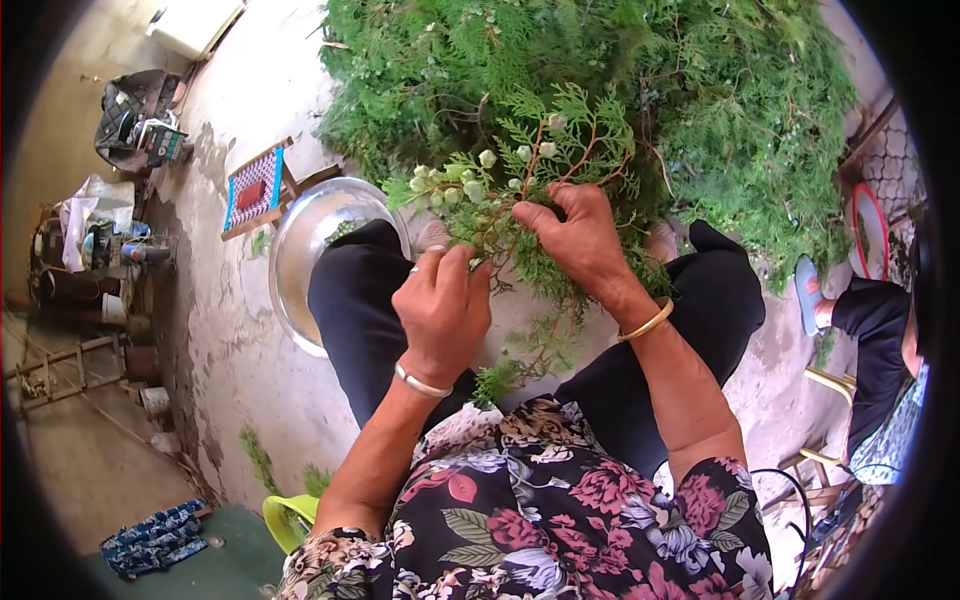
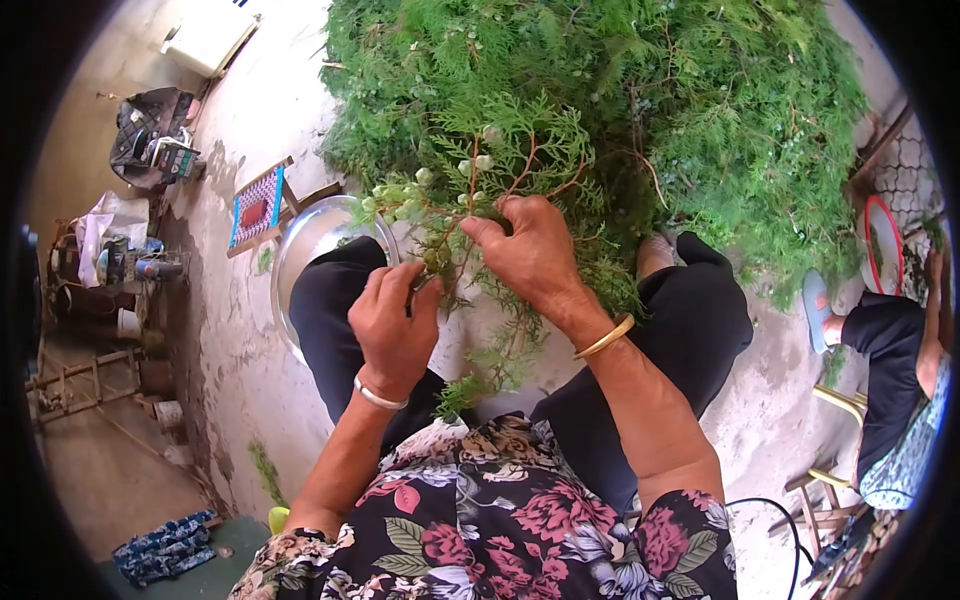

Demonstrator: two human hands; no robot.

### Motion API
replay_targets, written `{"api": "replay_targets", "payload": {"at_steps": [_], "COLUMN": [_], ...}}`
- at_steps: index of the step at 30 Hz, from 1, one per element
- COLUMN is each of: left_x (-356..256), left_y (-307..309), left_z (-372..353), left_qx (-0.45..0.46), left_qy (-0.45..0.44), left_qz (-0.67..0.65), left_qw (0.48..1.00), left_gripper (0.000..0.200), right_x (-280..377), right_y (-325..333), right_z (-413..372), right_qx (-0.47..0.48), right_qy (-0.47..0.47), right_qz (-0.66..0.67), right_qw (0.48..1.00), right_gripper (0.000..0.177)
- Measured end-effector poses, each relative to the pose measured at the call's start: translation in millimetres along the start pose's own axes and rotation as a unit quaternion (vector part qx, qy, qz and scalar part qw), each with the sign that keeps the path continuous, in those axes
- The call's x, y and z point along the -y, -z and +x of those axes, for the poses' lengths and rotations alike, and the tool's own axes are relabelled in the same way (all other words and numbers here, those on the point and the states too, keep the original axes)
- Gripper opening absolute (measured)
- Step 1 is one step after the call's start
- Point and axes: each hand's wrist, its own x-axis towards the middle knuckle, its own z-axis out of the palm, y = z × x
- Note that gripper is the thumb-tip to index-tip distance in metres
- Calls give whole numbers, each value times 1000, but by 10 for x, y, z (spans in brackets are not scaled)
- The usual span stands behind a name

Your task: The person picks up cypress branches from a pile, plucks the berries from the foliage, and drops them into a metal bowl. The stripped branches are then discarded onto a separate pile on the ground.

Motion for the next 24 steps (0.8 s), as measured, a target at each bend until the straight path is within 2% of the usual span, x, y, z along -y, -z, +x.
{"api": "replay_targets", "payload": {"at_steps": [2,4,6,11,14,16,20,22,23,24], "left_x": [37,54,66,57,96,105,96,74,84,79], "left_y": [-101,-149,-200,-246,-249,-228,-116,-51,-33,7], "left_z": [-19,-3,5,103,117,104,53,11,-38,-61], "left_qx": [-11,-4,1,14,14,44,75,91,114,113], "left_qy": [13,27,34,34,11,49,55,91,141,142], "left_qz": [-10,37,38,73,28,-52,-76,-96,-126,-126], "left_qw": [1000,999,999,997,999,996,993,987,975,975], "left_gripper": [27,29,29,24,20,16,18,12,7,7], "right_x": [-5,-15,-25,-45,-8,-1,-41,-50,-55,-61], "right_y": [-12,-5,4,13,49,50,57,53,31,11], "right_z": [-2,-13,-26,-25,-35,-45,-36,-39,-52,-59], "right_qx": [-1,-4,15,10,8,11,12,25,24,24], "right_qy": [9,16,19,17,12,7,18,17,8,-1], "right_qz": [-12,-24,-73,-65,-68,-75,-69,-67,-47,-27], "right_qw": [1000,1000,997,998,998,997,997,997,999,999], "right_gripper": [35,35,20,20,20,20,21,21,27,32]}}
